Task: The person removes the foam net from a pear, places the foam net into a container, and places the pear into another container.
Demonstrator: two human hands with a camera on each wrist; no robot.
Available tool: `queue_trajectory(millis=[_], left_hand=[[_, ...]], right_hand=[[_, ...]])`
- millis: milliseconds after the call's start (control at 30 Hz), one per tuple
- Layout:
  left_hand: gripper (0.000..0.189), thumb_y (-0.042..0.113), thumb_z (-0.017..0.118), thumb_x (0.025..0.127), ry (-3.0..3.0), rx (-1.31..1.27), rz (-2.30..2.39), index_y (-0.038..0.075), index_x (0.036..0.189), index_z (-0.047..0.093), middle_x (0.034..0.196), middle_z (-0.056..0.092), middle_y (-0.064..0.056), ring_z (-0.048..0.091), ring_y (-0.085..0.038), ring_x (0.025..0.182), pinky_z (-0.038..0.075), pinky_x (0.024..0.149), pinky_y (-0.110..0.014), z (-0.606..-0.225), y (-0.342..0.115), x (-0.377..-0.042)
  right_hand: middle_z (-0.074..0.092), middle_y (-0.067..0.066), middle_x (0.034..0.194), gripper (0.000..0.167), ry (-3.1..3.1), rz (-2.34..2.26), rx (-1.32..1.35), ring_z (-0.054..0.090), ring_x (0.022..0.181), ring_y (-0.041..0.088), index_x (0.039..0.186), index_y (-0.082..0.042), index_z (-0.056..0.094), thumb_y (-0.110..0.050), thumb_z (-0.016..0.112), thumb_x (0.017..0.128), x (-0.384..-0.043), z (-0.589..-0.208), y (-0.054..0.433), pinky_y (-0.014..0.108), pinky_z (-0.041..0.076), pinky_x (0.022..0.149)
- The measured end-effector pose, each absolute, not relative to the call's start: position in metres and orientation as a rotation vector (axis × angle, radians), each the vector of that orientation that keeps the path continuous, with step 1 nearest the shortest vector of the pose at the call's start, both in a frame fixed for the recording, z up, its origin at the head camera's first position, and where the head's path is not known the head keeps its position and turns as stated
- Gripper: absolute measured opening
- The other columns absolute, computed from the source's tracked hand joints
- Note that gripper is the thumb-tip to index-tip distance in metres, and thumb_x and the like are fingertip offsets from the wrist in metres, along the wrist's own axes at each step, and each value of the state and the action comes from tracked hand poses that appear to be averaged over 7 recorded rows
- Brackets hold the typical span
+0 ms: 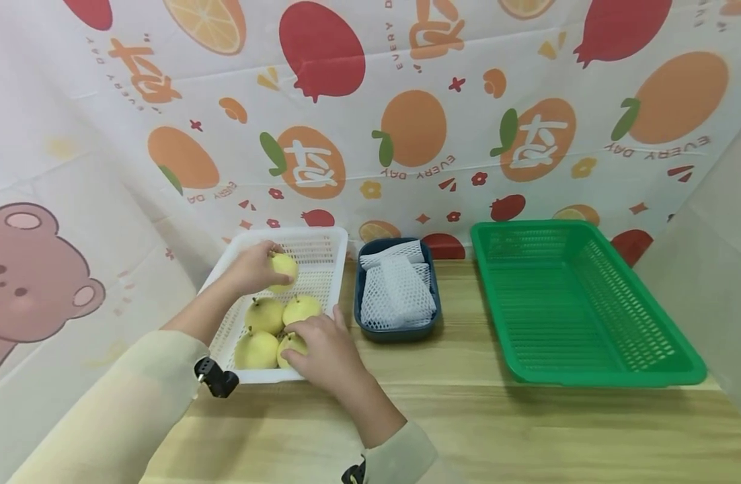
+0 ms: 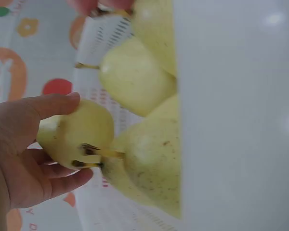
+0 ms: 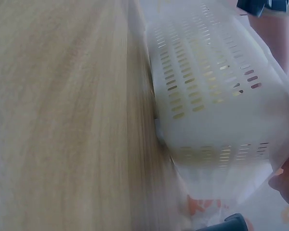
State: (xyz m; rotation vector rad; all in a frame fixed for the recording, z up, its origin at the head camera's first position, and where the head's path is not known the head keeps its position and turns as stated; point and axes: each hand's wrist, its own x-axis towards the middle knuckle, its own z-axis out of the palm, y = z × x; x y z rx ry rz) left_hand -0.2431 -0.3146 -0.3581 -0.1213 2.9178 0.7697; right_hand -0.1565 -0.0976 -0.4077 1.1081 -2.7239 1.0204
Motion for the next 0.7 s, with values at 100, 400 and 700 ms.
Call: queue_trajectory(millis=[100,400,700], left_hand=[[0.063,0.023,0.081,0.080,2.892,-0.123,0.728,-0.001,0.129,0.050,0.119,0.061,-0.021,0.059,-0.032,0.102,0.051,0.087,-0.044,-0.365,-0.316,-0.244],[0.052,0.016,0.078,0.082,2.812,-0.103,0.719,-0.003,0.126,0.058,0.119,0.063,-0.022,0.062,-0.031,0.100,0.054,0.086,-0.041,-0.371,-0.310,-0.246],[0.037,0.014,0.066,0.091,2.832,-0.112,0.651,-0.004,0.123,0.063,0.123,0.063,-0.022,0.062,-0.030,0.101,0.053,0.087,-0.040,-0.373,-0.304,-0.252]], right_hand=[[0.070,-0.009,0.114,0.034,-2.721,1.014,1.126,0.062,0.113,0.012,0.117,-0.023,0.070,-0.039,0.073,0.087,-0.154,-0.409,-0.099,0.060,0.019,0.118],[0.069,-0.008,0.116,0.035,-2.714,1.002,1.151,0.061,0.115,0.012,0.118,-0.022,0.070,-0.039,0.072,0.088,-0.154,-0.410,-0.098,0.061,0.018,0.118],[0.069,-0.009,0.115,0.033,-2.703,0.995,1.143,0.060,0.115,0.011,0.117,-0.022,0.070,-0.039,0.070,0.089,-0.158,-0.411,-0.095,0.059,0.018,0.119]])
